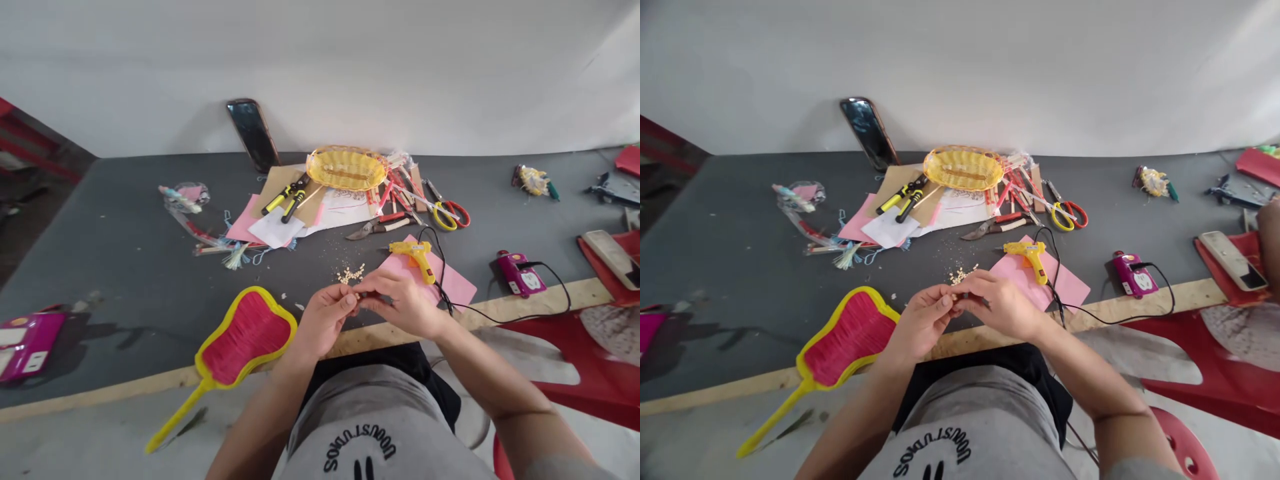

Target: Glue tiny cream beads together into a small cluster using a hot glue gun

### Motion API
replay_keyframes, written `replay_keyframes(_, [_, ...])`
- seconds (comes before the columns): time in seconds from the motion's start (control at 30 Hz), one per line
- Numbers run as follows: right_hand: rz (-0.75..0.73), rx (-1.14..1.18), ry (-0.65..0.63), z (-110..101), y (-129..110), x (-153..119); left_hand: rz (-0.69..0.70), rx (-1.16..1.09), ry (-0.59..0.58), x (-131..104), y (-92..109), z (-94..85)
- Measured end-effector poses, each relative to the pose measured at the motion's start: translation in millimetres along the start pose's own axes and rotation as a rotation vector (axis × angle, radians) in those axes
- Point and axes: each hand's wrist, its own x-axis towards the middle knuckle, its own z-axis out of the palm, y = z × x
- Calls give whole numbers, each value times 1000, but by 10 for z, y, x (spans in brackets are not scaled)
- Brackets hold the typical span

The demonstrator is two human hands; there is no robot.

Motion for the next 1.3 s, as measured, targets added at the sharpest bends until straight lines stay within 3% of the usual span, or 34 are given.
replay_keyframes(0.27, [-52, 13, 178, 239, 47, -27, -19, 85, 0, -80, -22, -114])
replay_keyframes(0.6, [-53, 50, 198, 362, 173, -28, 26, 115, 74, -38, -63, -136])
replay_keyframes(0.73, [78, 178, 117, 336, 160, -12, 20, 119, 91, -27, -59, -132])
replay_keyframes(0.9, [274, 440, 165, 389, 162, -57, 7, 46, 65, -19, -29, -92])
replay_keyframes(1.13, [211, 461, 198, 411, 175, -96, -11, 55, 57, -15, -78, -68])
replay_keyframes(1.3, [143, 343, 267, 400, 186, -118, 12, 54, 60, -34, -101, -85])
